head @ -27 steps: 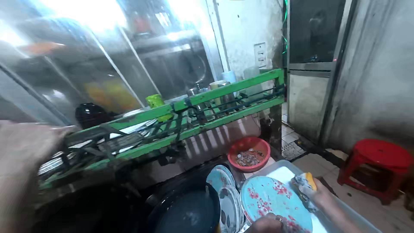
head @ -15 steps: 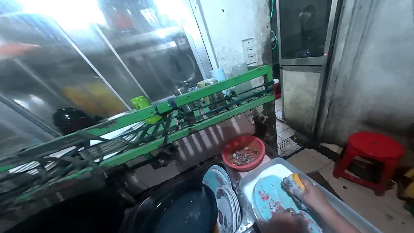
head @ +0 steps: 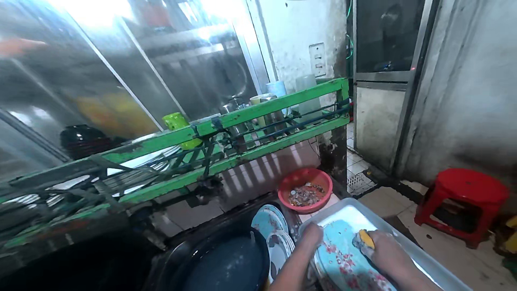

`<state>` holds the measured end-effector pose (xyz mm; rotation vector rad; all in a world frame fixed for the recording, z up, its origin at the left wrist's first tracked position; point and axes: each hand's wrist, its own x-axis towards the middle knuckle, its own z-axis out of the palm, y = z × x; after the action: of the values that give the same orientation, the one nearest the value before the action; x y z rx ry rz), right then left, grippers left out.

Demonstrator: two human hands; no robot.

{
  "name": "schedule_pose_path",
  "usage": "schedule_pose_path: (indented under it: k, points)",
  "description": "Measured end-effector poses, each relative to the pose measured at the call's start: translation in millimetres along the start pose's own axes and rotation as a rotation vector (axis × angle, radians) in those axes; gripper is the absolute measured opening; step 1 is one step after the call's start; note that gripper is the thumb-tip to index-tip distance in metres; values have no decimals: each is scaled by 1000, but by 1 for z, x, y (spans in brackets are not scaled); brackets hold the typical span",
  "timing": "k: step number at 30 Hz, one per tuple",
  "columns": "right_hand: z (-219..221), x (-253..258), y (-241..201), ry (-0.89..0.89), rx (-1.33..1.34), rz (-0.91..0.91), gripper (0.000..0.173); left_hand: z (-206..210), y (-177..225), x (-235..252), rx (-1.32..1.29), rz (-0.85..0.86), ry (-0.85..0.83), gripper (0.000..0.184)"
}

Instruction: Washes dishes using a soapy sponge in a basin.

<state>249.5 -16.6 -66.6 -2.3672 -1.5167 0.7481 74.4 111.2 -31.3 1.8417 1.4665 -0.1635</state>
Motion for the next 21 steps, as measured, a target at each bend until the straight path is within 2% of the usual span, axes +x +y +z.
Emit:
schedule_pose_path:
  k: [2,5,8,11,14,17,21]
  points:
    - [-2,1,3,32,89,34,47,1,-3,7,-239,-41,-12,44]
    - [-5,0,5,52,154,53,46,15,-13,19,-730,-80,-21,42]
    - [-7,-1,4,38,165,54,49,15,-15,18,-987,-102,-127,40]
    - [-10,1,4,-10,140,89,50,9,-14,19,-940,-40,-135,34]
    - [-9,1,3,-36,112,79,49,1,-17,17,-771,44,-50,56]
    - [-6,4,3,-38,126,74,52,-22,-11,-1,-790,113,107,53]
    - [1,7,7,-68,143,53,55,-66,-11,-33,-861,334,380,46]
